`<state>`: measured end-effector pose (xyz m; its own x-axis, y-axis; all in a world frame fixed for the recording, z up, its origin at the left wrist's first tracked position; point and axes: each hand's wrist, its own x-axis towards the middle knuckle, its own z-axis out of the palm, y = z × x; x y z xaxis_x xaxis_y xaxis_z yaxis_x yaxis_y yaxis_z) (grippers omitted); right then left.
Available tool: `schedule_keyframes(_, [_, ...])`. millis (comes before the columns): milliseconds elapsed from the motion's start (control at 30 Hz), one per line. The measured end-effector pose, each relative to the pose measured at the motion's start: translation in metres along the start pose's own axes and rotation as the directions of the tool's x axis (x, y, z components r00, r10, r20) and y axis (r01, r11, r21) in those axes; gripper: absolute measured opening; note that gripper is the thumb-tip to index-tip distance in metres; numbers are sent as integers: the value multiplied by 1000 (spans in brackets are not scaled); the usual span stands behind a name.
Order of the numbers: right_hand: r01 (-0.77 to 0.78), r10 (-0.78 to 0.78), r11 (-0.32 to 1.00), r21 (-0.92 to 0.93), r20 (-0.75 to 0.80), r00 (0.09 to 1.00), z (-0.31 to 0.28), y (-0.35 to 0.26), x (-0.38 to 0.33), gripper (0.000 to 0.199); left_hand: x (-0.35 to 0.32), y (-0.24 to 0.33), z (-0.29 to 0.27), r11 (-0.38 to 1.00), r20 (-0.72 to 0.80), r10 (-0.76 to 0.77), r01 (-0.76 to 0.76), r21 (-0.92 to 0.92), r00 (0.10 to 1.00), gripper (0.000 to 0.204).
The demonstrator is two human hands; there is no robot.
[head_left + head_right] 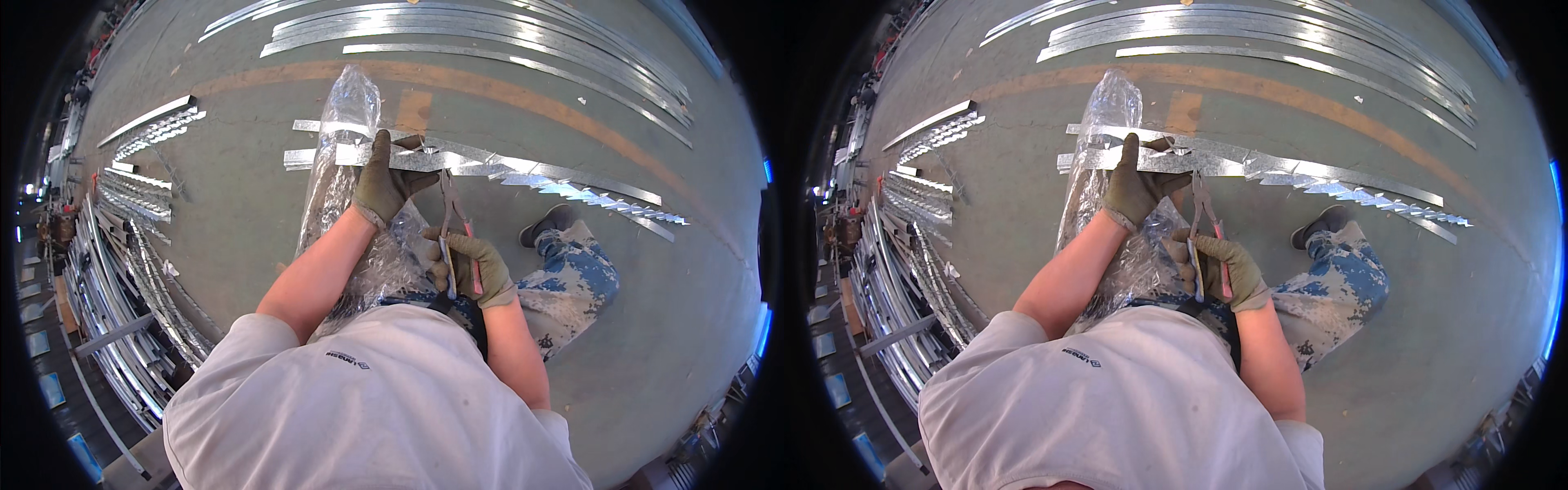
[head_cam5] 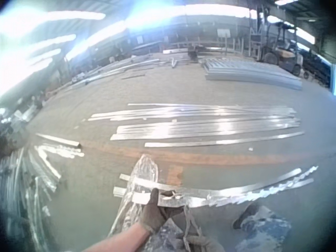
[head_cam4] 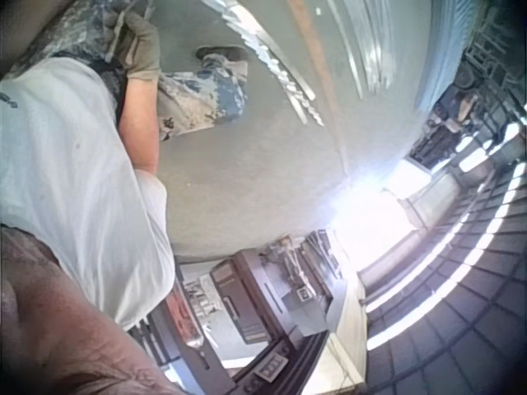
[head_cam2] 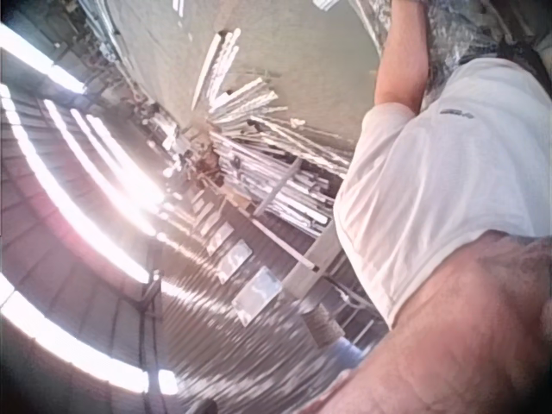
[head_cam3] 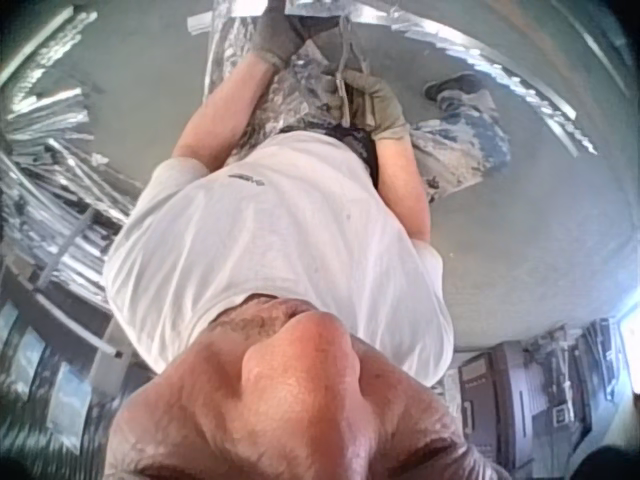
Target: The person sits on the floor and uses tin snips to cut a long metal strip into shorter segments. They repeatedly position the strip, cut it, and place the pieces aside on the floor.
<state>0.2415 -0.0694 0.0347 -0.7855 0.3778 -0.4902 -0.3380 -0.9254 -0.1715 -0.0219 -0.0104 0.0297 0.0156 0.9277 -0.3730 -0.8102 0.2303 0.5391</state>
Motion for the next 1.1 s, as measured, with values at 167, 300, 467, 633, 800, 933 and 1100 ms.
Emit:
schedule_keyframes(167, [36,-59,986,-162,-138,989,26,16,-6,47,6,-3,-13,999,11,19,-19,-38,1000,67])
schedule_keyframes(300, [-57,-106,844,-534,-269,957,17,18,6,45,9,-3,-13,998,11,8,-7,-63,1000,66])
schedule_keyframes(467, [-164,-223,633,-757,-381,897,65,13,11,32,8,-3,-10,997,22,-13,14,-77,1000,70])
schedule_keyframes(633, [-2,-386,616,-788,-304,871,37,35,35,31,9,-5,-12,998,38,-12,14,-57,999,73])
schedule_keyframes(800, [-22,-306,729,-685,-354,884,29,35,36,31,10,-5,-13,997,63,-17,21,-70,998,73])
schedule_keyframes(933, [32,-310,817,-576,-391,867,37,38,36,31,7,3,-8,997,82,-57,61,-45,995,77])
schedule_keyframes(1100, [-27,-282,822,-568,-448,849,40,30,36,32,4,7,-6,996,95,-68,73,-50,993,83])
